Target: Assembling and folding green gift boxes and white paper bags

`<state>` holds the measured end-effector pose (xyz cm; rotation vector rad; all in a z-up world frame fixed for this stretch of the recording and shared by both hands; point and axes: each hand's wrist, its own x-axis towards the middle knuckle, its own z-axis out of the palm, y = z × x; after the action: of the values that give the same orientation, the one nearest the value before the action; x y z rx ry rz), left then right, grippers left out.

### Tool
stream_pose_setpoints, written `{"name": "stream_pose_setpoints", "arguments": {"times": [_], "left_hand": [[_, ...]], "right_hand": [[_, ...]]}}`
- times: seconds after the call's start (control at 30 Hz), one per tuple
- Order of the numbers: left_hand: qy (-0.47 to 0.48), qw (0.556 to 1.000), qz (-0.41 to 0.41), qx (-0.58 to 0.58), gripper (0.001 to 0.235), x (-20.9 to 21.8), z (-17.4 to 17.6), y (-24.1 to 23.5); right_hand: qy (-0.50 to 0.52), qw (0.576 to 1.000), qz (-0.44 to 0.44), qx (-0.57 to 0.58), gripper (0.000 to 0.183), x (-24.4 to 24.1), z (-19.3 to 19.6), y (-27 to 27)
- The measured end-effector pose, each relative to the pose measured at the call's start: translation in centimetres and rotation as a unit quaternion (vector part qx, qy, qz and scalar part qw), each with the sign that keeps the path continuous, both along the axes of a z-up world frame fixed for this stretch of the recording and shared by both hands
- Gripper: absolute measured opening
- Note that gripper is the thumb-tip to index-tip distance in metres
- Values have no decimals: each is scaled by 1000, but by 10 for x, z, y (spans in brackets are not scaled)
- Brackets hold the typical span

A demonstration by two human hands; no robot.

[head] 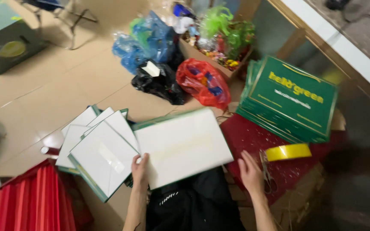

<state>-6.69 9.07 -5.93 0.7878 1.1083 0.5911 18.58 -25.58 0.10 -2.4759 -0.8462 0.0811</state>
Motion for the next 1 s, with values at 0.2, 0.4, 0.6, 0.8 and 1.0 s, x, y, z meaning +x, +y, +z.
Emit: {"name": "stream_pose_setpoints", "arguments": {"times": [0.2, 0.4, 0.6, 0.8, 1.0], "left_hand": [[-60, 975, 215, -15, 61, -72, -86, 29], [-154, 918, 347, -113, 35, -98, -199, 64], [56, 900, 209, -377, 32, -98, -208, 60], [184, 982, 15, -30, 33, -57, -159, 44], [159, 916, -173, 326, 36, 35, -26, 10]], "right_hand": [[21, 973, -67, 222, 30, -31, 8, -5], [43, 959, -113, 257, 26, -23, 7, -15], [27, 974, -126, 185, 25, 10, 34, -13], [-86, 984, -23, 153, 24, 109, 46, 40], [-134, 990, 23, -43, 52, 218, 64, 117]]}}
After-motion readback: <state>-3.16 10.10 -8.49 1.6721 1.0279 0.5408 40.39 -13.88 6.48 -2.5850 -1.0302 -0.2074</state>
